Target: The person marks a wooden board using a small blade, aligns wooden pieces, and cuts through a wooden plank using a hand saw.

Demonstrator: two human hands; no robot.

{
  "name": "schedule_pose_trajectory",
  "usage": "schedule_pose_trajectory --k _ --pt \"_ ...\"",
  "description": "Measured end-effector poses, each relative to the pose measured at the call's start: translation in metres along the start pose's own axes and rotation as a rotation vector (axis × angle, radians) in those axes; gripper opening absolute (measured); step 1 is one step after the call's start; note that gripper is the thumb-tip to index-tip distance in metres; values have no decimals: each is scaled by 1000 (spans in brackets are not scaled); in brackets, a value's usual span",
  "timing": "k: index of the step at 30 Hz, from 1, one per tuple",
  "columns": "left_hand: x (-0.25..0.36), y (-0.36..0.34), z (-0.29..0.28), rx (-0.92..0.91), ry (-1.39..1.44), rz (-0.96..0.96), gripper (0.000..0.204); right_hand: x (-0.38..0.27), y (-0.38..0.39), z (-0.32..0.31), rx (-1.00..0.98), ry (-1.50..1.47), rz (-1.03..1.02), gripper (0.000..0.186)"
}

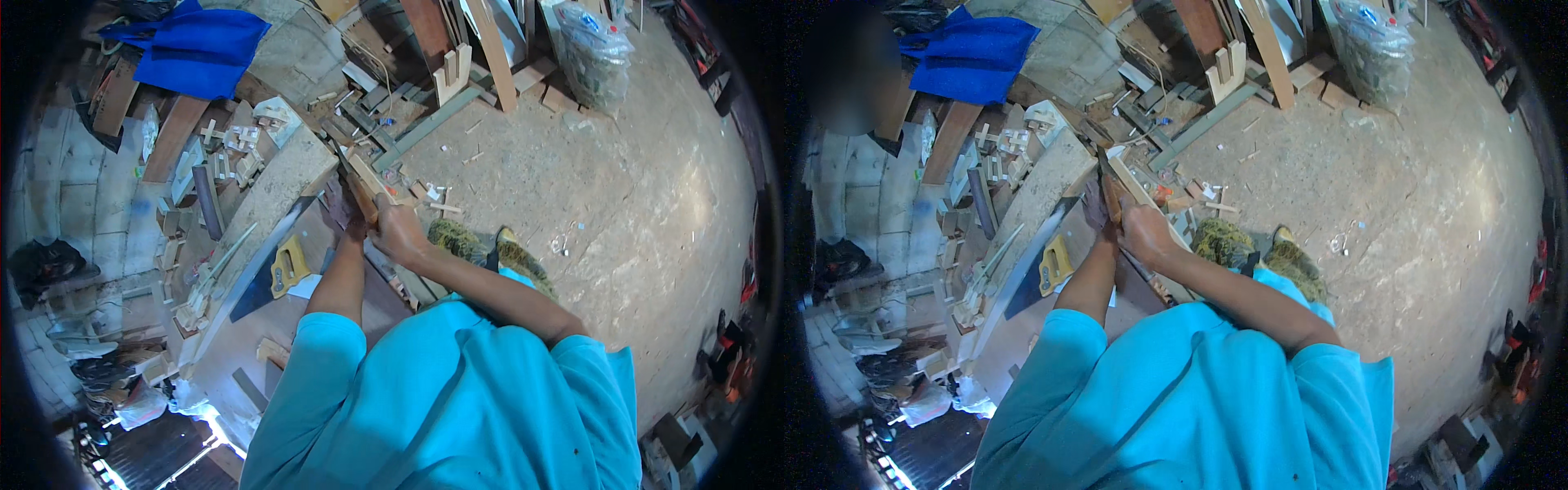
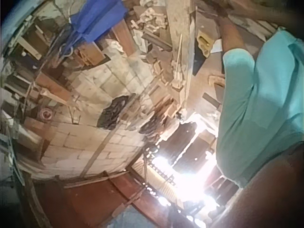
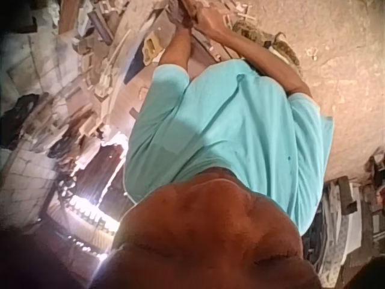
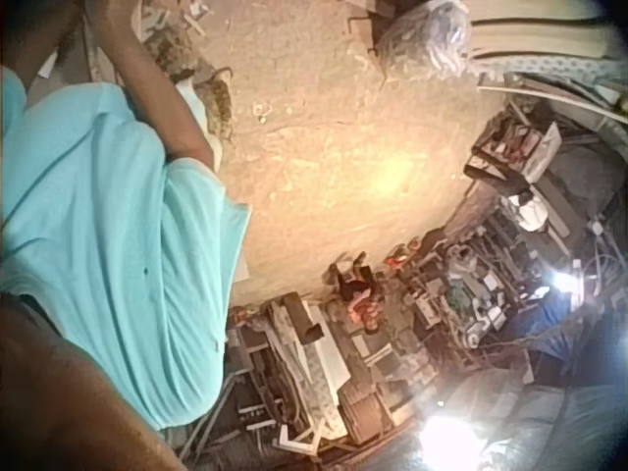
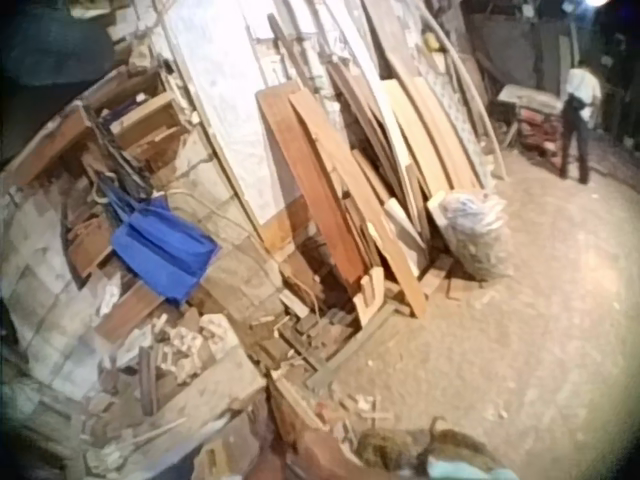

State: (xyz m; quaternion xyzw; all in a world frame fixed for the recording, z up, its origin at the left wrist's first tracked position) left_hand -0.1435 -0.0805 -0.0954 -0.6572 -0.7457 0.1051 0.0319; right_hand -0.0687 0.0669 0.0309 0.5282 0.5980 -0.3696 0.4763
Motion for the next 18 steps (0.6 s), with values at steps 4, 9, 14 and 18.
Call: schedule_pose_trajectory --k 4,9,14,18 --pt "-32 1 31 30 70 -366 38 10 47 -13 -59 -14 67 35" --pt "-16 4 52 -237 73 -55 33 21 7 2 -55 23 140 33" --pt "-7 -2 9 151 19 -28 30 8 12 0 22 -20 58 30" --pt "-14 5 12 87 10 -50 29 29 50 -7 -40 -49 243 32"
Point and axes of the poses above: each hand's wrist, its own y-axis away from the middle knuckle, its own z-axis out of the palm, x = y × z, the point moved 8 cm from there along -y, towards the middle knuckle, and after that the axes turned 15 degrees about -y, right-handed, at the moved point
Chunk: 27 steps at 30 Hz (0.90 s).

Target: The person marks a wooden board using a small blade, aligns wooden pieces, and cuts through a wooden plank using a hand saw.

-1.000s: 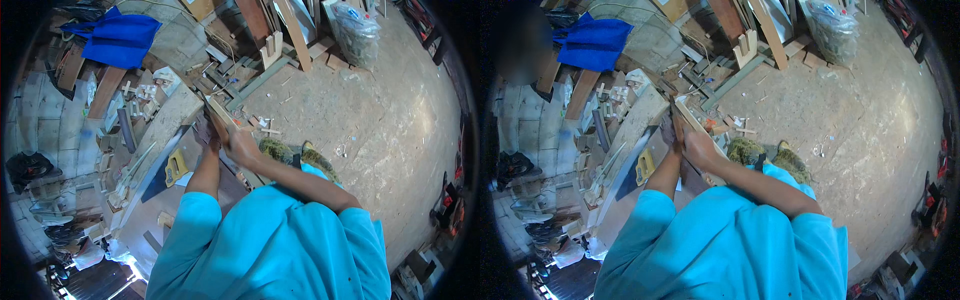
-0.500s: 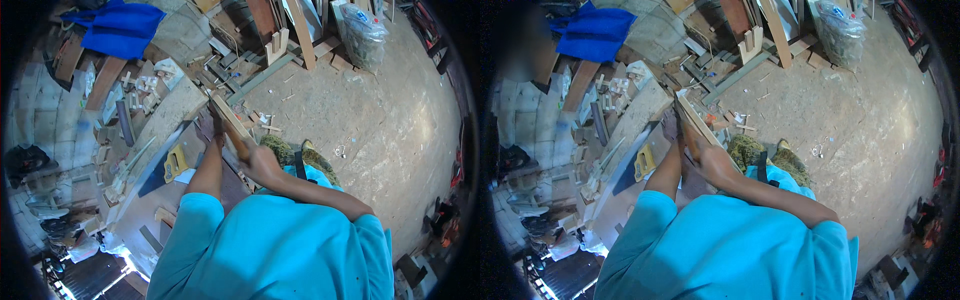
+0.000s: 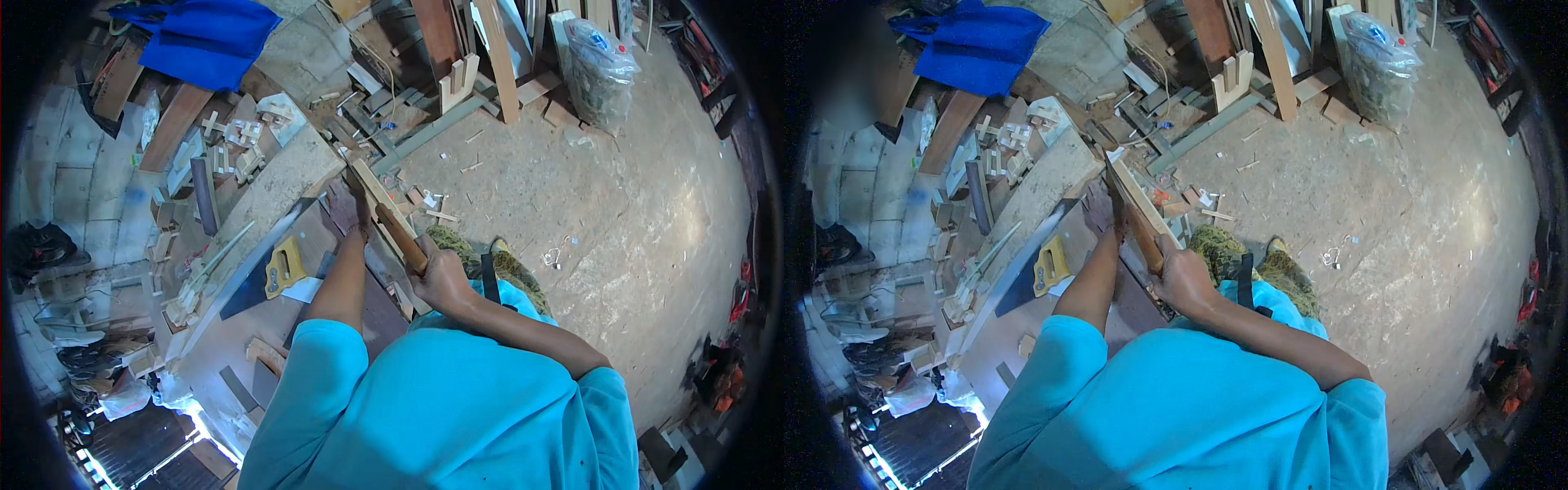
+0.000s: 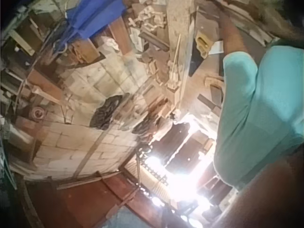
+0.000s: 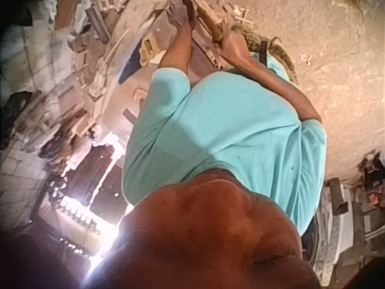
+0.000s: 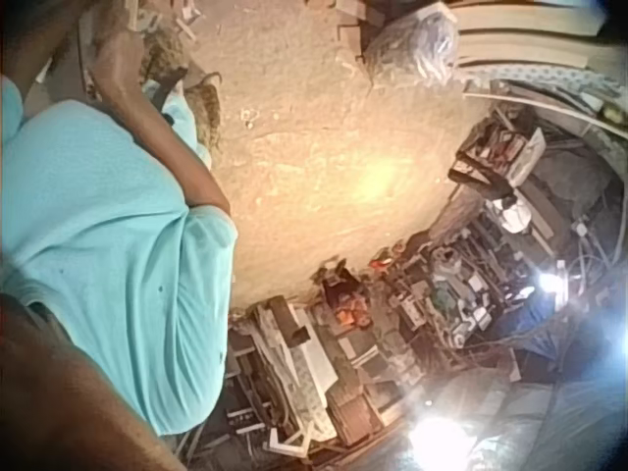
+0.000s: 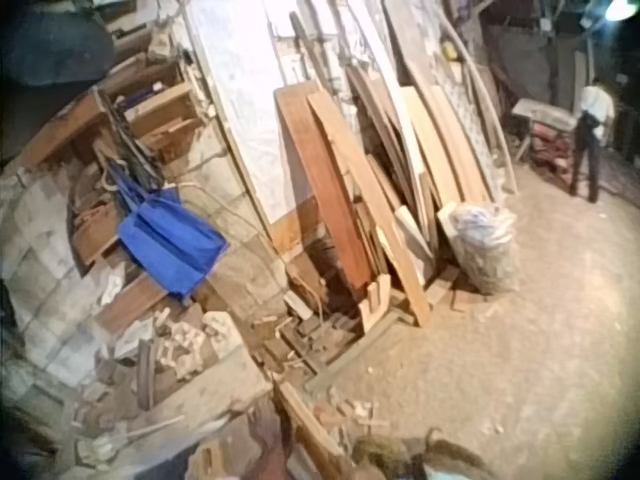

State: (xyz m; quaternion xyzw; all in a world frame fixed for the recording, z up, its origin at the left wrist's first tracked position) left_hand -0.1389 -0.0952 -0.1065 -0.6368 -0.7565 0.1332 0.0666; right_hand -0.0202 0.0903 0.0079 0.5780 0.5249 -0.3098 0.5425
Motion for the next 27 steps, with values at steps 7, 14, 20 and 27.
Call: schedule_pose_trajectory --k 7,14,20,27 --pt "7 -10 -4 -82 8 33 31 -17 -26 6 72 66 -254 35" --pt "-13 2 42 -415 102 -128 44 -10 7 -10 -21 71 -234 39" --pt "-12 -4 44 135 -46 -9 42 -25 -20 -1 49 54 -266 37" --pt "6 -1 -3 -240 -86 -29 36 -15 4 -15 -34 14 -218 35"
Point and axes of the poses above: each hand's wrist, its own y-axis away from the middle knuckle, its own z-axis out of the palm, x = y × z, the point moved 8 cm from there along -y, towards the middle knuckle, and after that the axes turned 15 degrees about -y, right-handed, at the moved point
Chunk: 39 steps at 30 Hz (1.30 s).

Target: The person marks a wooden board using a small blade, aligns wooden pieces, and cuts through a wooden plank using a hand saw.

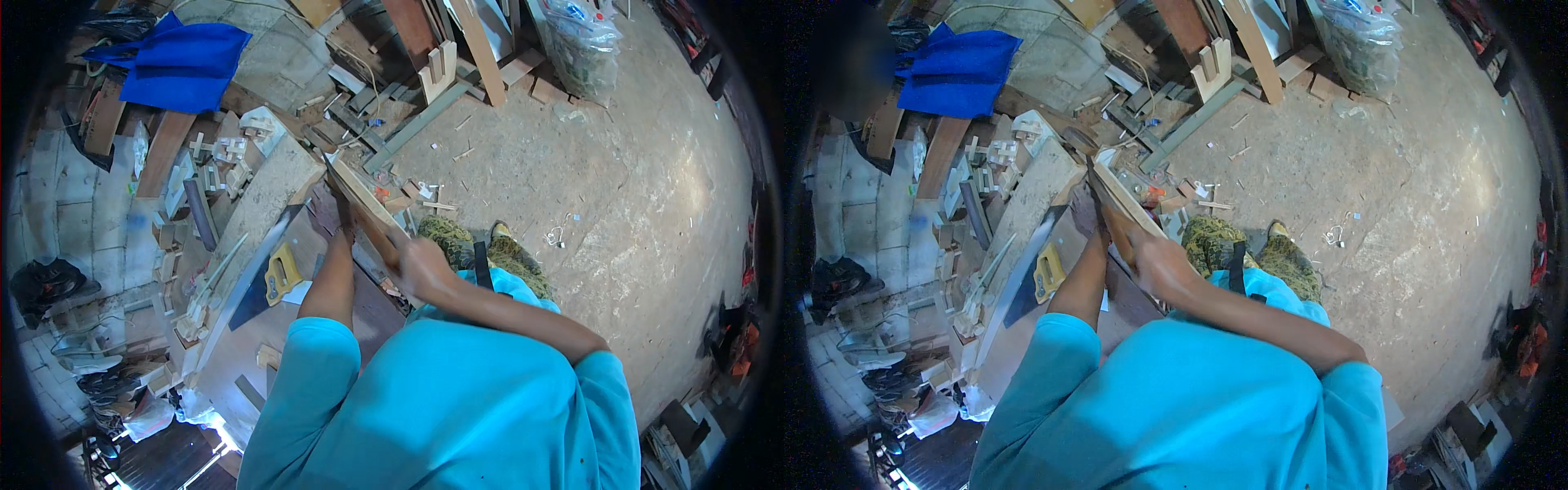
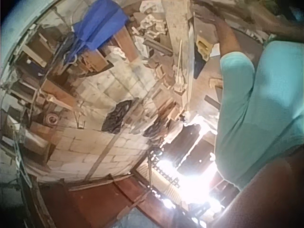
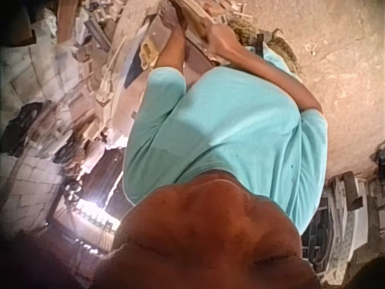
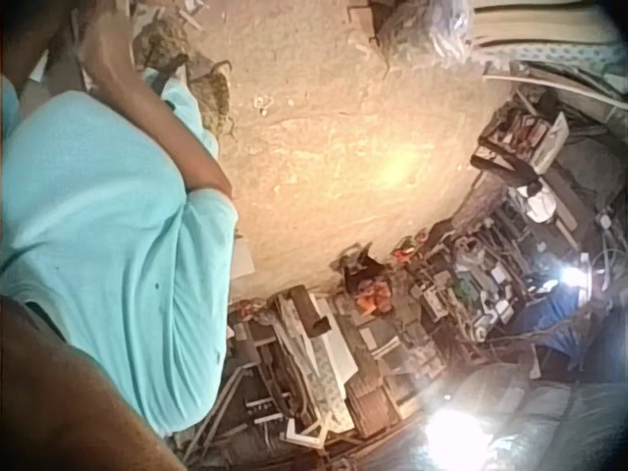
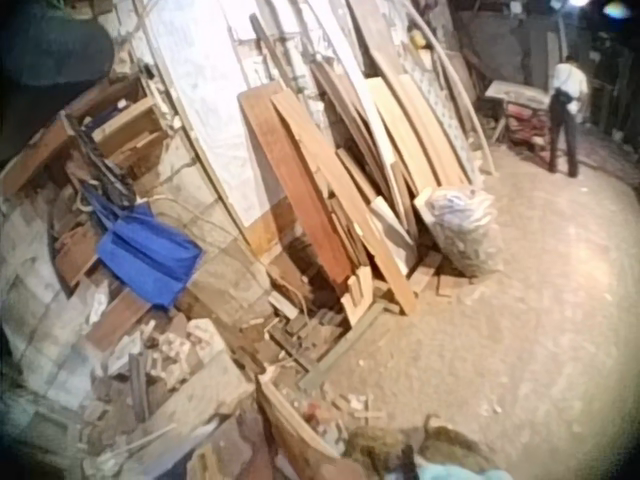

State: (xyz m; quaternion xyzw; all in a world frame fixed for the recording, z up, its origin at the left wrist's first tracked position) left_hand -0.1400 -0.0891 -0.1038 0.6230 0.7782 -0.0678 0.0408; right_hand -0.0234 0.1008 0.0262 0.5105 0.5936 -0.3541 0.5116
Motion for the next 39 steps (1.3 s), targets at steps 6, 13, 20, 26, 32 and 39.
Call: schedule_pose_trajectory --k 6,13,20,26,32,39 --pt "0 -4 10 173 -40 115 31 -3 -41 14 76 92 -21 37" --pt "-7 -1 32 31 -68 49 32 9 8 21 -12 13 5 41" --pt "5 -3 -3 4 30 34 37 -1 0 4 69 7 6 39" --pt "0 1 4 39 -48 57 38 3 12 3 1 71 95 42" --pt "5 5 -15 332 -108 136 33 -14 -47 10 62 45 -82 40" --pt "-12 -16 62 178 -90 73 30 -8 11 -3 37 38 81 36"
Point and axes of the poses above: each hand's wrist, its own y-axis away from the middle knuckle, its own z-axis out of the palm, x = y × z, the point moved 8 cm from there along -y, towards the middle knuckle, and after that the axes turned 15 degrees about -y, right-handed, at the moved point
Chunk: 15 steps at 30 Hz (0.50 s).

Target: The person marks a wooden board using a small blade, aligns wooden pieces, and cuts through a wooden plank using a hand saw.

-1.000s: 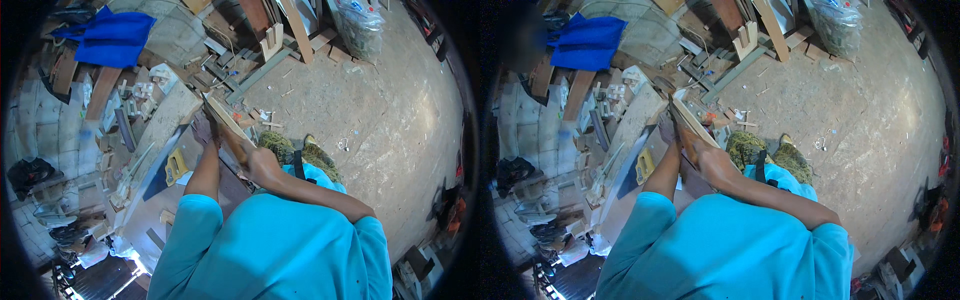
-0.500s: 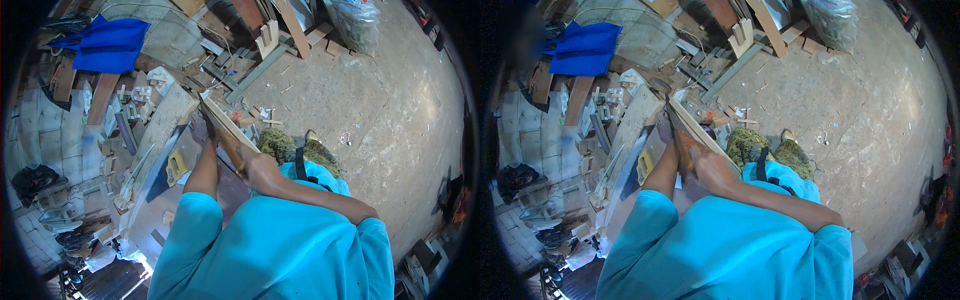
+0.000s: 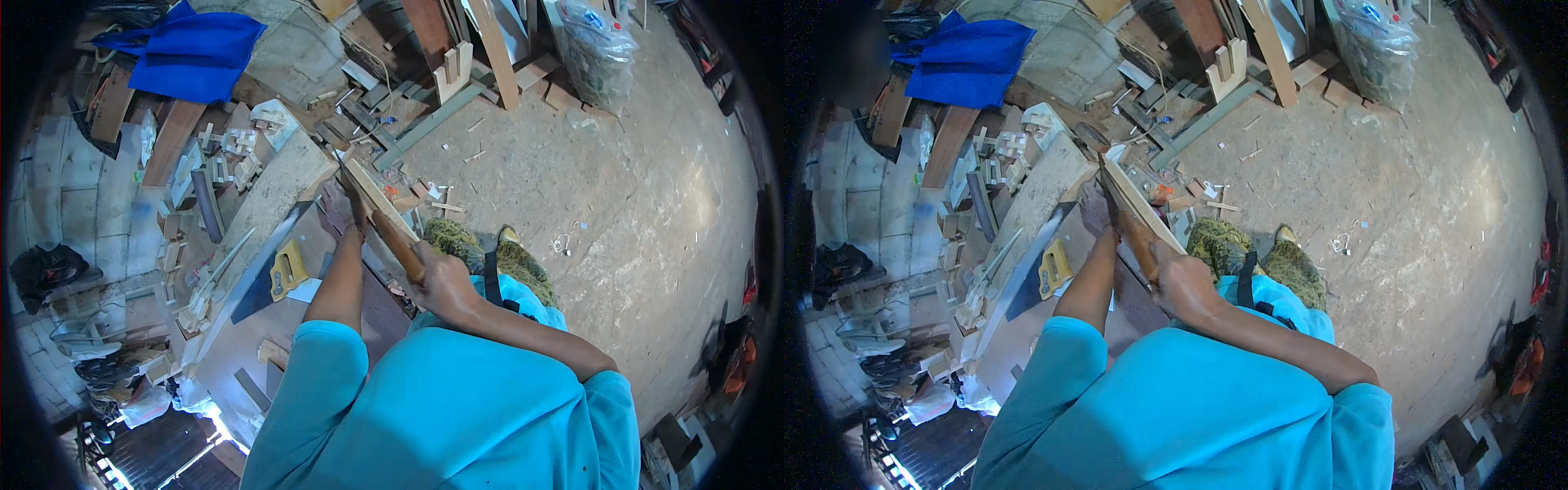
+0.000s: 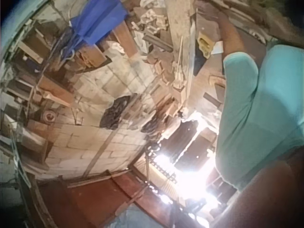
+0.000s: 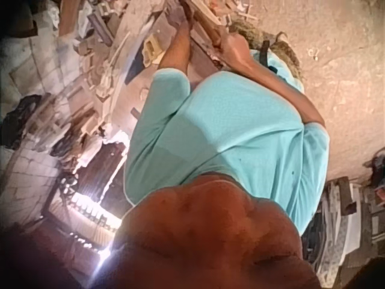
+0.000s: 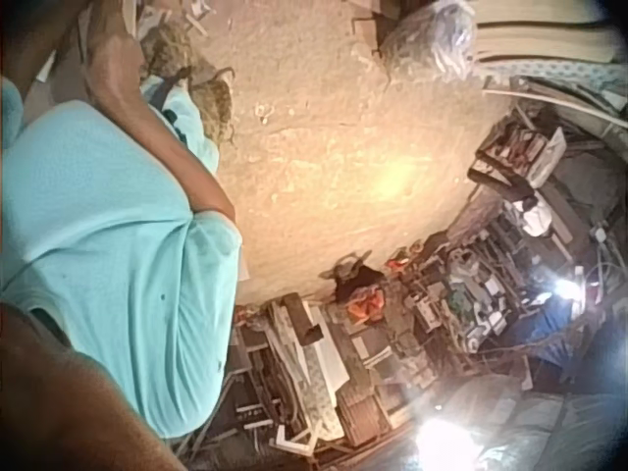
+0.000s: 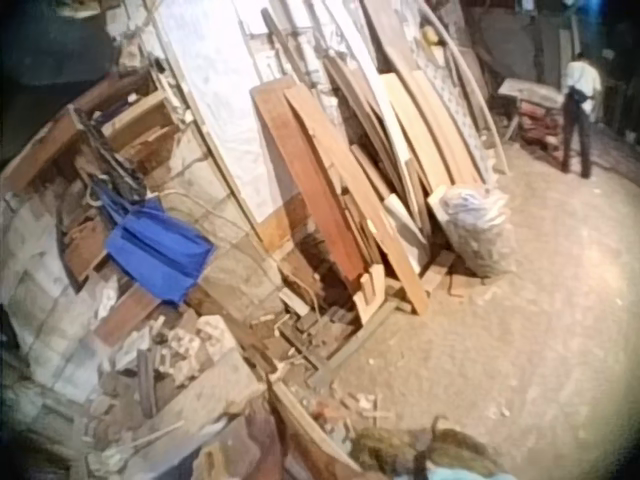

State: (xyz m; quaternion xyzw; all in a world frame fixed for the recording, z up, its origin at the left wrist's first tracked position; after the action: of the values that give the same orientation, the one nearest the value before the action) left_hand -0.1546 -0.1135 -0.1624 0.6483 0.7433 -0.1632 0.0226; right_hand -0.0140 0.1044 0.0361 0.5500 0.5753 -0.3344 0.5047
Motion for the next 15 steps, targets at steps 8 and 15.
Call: schedule_pose_trajectory --k 8,15 --pt "-3 -2 -14 -64 112 -52 34 17 -33 17 73 16 -44 33" --pt "6 -2 -5 -48 159 -73 34 4 -25 24 -27 -4 3 33"
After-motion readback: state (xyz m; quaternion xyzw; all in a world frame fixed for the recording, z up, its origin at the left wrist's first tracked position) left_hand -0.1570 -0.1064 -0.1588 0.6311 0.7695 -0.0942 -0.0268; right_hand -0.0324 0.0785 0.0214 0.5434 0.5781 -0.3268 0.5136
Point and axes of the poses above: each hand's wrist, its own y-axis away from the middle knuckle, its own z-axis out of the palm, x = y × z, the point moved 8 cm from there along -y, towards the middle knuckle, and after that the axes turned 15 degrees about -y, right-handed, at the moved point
